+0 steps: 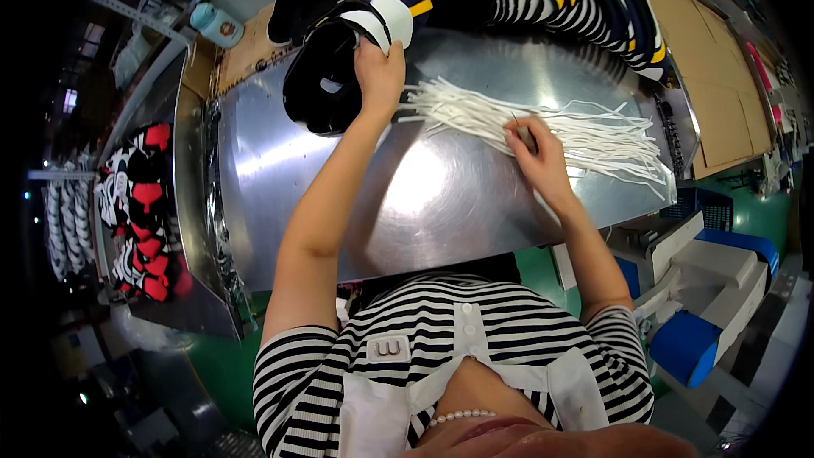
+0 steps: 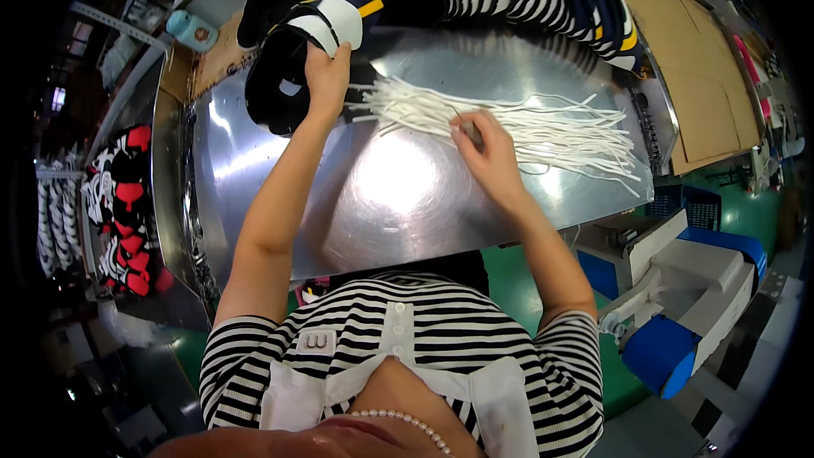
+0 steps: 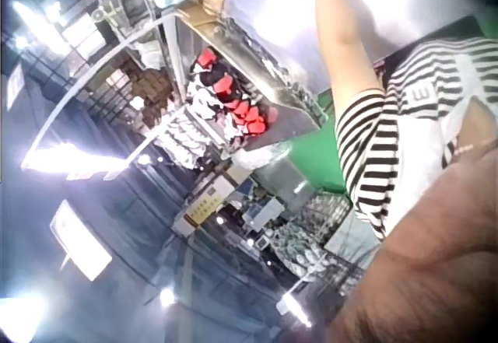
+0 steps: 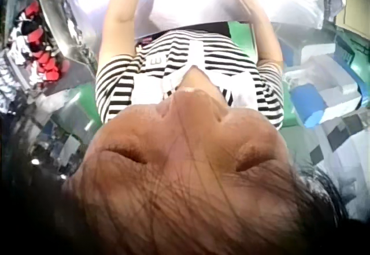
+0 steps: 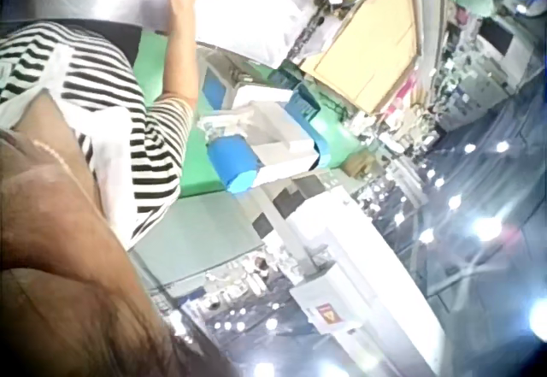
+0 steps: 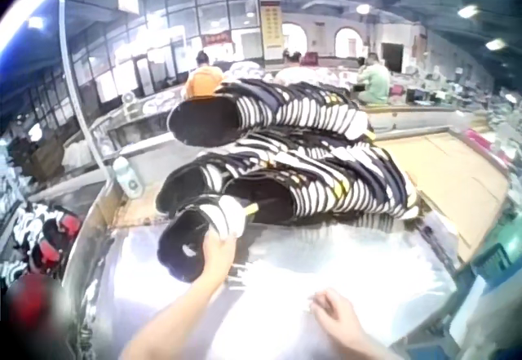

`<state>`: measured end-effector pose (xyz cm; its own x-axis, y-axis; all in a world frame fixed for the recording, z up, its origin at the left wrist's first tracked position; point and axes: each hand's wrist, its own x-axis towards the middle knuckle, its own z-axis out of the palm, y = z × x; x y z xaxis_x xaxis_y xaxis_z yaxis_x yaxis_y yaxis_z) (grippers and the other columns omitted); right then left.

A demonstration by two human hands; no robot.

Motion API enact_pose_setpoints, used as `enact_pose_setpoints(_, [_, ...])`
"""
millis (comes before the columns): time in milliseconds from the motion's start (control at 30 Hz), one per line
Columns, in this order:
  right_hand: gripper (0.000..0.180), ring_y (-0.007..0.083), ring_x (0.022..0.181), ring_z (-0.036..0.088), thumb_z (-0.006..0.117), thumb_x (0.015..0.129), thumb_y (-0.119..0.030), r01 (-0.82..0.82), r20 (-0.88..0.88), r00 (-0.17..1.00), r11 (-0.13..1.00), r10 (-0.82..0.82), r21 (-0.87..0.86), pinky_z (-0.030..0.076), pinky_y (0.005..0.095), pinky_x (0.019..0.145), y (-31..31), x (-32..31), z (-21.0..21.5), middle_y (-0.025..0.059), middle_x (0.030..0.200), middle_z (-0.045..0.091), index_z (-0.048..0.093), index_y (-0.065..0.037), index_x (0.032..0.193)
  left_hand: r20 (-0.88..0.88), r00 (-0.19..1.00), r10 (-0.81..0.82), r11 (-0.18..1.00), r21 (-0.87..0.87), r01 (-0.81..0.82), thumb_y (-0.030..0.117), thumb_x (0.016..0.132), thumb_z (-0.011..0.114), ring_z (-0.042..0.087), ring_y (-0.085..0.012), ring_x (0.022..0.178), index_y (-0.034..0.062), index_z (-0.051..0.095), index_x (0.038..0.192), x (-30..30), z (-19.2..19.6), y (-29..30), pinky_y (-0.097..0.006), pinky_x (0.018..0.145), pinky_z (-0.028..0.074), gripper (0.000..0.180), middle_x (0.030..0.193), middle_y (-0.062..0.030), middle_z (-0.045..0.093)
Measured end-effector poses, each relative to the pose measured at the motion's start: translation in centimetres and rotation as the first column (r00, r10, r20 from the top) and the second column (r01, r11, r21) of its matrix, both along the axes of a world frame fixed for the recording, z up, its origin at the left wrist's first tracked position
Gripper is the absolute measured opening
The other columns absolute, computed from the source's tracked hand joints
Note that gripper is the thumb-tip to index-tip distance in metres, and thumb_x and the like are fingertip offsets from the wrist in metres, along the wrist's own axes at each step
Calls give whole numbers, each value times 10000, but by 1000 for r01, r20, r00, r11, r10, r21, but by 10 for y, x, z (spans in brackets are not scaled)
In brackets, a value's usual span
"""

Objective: The person laces several blue and white shoe uppers by threading white laces through the eyelets and then stacks the finished uppers before placing them into a pink basket.

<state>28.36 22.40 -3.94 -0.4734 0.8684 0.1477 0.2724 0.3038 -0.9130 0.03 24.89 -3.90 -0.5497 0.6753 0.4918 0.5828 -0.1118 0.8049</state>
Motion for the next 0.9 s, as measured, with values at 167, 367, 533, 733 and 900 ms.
enact_pose_setpoints(167, [167, 267, 809, 621, 674, 869, -141, -113, 153, 986, 933, 64, 342, 481, 334, 741, 51, -72, -18, 90, 973, 625, 671, -56, 1013, -52, 949, 310, 900, -307, -310, 182, 844, 628, 473, -440, 1178, -88, 449, 1220, 11, -10, -10, -542, 962, 369, 496, 1210, -285, 566])
enact_pose_setpoints(367, [167, 333, 889, 633, 678, 851, -212, -191, 585, 808, 907, -72, 376, 491, 439, 760, 67, -129, -19, 102, 980, 636, 645, -65, 923, 217, 932, 292, 883, -434, -176, 461, 885, 582, 411, -425, 1283, -14, 438, 1334, -15, -15, 1, -534, 1064, 291, 669, 1349, -228, 524])
enact_pose_setpoints(533, [157, 339, 862, 645, 640, 872, -202, -169, 471, 882, 927, -10, 336, 488, 429, 732, 70, -119, -22, 128, 928, 671, 639, -71, 958, 525, 851, 12, 988, -136, 70, 399, 952, 530, 536, -281, 1149, -12, 569, 1238, -26, 1, -55, -353, 994, 393, 502, 1217, -175, 611])
enact_pose_setpoints(733, [179, 339, 766, 665, 623, 887, -191, -103, 392, 918, 927, -50, 361, 497, 401, 683, 71, -111, -23, 155, 853, 697, 641, -58, 1005, 793, 483, -372, 928, 311, 204, 202, 957, 588, 640, -198, 1055, -38, 536, 1265, 0, 121, -187, -303, 947, 482, 394, 1143, -144, 669])
enact_pose_setpoints(900, [167, 229, 663, 654, 648, 882, -126, -167, 224, 969, 939, 100, 302, 497, 339, 620, 96, -105, -35, 116, 816, 703, 651, -39, 1025, 637, 16, -771, 543, 644, 539, 234, 913, 620, 651, -265, 956, -67, 472, 1293, -22, 89, -270, -377, 860, 525, 507, 1046, -192, 641])
